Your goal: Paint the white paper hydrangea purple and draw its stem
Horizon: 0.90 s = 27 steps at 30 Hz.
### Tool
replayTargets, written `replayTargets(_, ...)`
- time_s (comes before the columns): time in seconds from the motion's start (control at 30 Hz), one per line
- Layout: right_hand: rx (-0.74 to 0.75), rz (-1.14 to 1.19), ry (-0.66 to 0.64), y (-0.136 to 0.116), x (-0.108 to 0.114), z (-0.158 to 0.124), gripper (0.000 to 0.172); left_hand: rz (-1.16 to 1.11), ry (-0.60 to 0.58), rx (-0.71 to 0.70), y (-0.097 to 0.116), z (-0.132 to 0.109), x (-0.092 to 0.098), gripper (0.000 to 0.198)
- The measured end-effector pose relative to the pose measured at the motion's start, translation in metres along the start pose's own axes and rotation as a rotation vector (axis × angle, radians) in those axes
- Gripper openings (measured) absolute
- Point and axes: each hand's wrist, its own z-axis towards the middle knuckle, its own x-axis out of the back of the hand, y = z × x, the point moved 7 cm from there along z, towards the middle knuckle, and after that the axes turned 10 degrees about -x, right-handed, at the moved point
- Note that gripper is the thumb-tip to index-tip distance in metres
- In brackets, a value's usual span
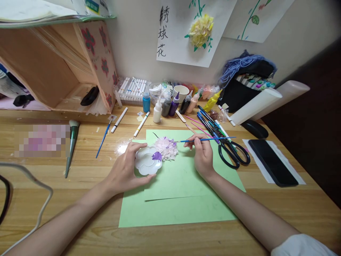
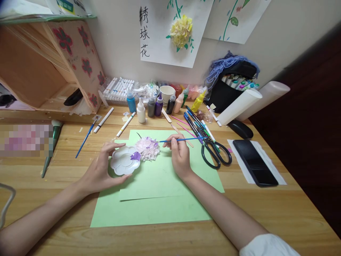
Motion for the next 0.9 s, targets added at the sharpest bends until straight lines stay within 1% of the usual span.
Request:
replayTargets(0.1,-0.013,-0.030,-0.028,0.001,-0.002,0.000,0.020,-0.004,-0.002,0.000,0.000,0.000,0.000,0.080)
replayTargets(0.23,0.024,0.007,0.026,-0.001,0.003,-0.001,0.019,0.001,0.004,-0.008,0.000,0.000,0.000,0.081)
replayTargets(0.37,0.000,-0.026,-0.020,0.003,0.000,0.000,0.019,0.001,0.012,-0.017,0.000,0.001,0.001,0.081)
replayTargets(0.5,0.017,0.021,0.031,0.004,0.005,0.001,0.016,-0.005,0.008,-0.019,0.000,0.001,0.001,0.081)
replayTargets(0.63,0.025,0.011,-0.006,0.003,0.002,0.002,0.016,0.005,0.010,-0.025,0.001,0.001,0.001,0.079)
replayTargets(0.67,0.031,0.008,0.002,0.002,0.003,0.001,0.015,0.006,0.011,-0.028,0.002,0.001,0.001,0.079)
replayTargets(0.77,0.118,0.053,0.084,-0.007,0.008,-0.006,0.013,0.012,0.017,-0.044,0.003,0.002,0.002,0.078)
replayTargets(0.8,0.162,0.064,0.084,-0.012,0.007,-0.011,0.012,0.016,0.019,-0.048,0.004,0.002,0.002,0.078)
replayTargets(0.83,0.209,0.060,0.056,-0.017,0.004,-0.016,0.012,0.019,0.020,-0.049,0.004,0.002,0.002,0.079)
replayTargets(0.9,0.310,-0.005,-0.073,-0.027,-0.007,-0.027,0.013,0.020,0.022,-0.045,0.003,0.002,0.001,0.079)
